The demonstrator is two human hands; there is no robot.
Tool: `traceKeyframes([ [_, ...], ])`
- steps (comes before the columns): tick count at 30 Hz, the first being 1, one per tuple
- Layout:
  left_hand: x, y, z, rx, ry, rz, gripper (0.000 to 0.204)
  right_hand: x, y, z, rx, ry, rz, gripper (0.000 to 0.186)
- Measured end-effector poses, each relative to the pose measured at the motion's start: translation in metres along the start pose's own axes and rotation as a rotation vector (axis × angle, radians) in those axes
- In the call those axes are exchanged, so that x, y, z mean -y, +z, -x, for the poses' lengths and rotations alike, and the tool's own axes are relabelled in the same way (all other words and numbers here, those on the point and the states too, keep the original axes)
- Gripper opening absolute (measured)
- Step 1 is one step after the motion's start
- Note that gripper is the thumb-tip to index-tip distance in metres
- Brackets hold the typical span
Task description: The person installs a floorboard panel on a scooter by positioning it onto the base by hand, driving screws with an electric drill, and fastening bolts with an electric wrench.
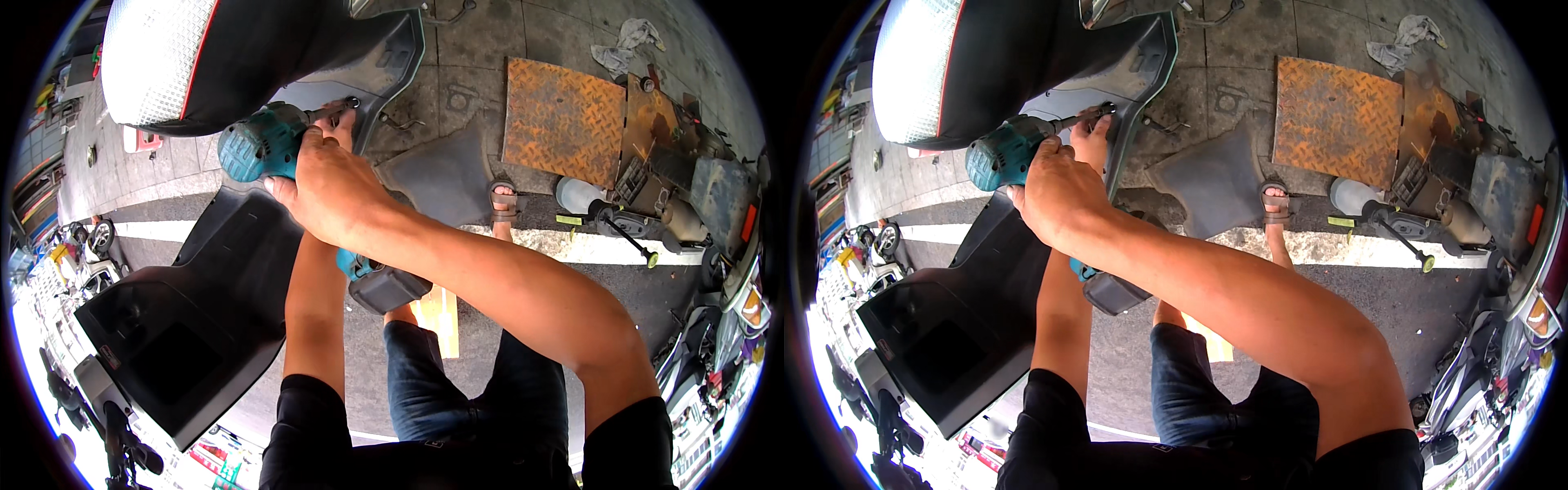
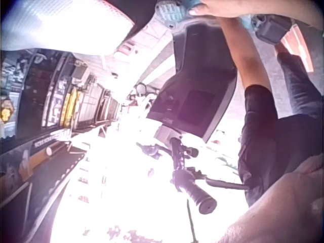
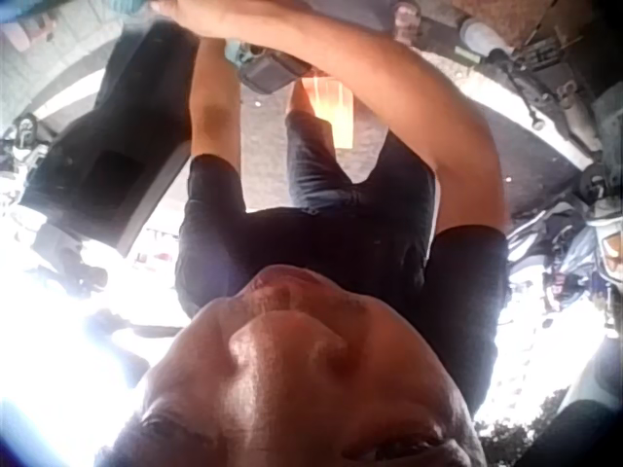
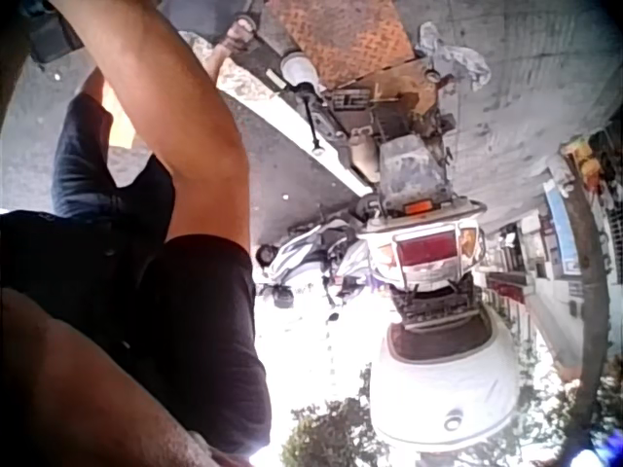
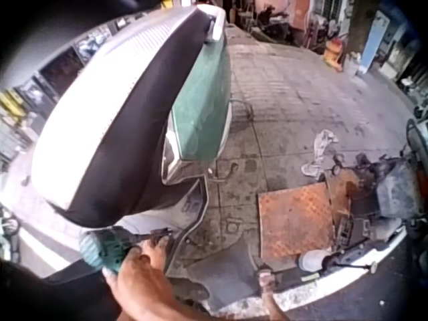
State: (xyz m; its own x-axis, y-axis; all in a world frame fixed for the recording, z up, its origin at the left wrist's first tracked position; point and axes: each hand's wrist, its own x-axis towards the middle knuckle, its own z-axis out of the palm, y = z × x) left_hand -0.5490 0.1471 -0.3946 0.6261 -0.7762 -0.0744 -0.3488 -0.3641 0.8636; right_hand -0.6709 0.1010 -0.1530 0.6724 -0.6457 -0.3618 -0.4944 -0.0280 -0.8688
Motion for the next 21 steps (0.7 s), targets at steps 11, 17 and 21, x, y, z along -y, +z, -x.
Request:
traceKeyframes([
  [11,-0.092,0.010,0.131,-0.155,-1.085,1.128,0.048,-0.003,-0.028,0.000,0.079,0.075,-0.044,0.051],
  [17,-0.049,0.001,0.184,-0.087,-1.035,1.090,0.047,-0.003,-0.031,0.005,0.096,0.095,0.025,0.063],
  [21,-0.028,-0.013,0.203,-0.045,-0.990,1.056,0.047,-0.006,-0.029,0.002,0.095,0.101,0.007,0.063],
])
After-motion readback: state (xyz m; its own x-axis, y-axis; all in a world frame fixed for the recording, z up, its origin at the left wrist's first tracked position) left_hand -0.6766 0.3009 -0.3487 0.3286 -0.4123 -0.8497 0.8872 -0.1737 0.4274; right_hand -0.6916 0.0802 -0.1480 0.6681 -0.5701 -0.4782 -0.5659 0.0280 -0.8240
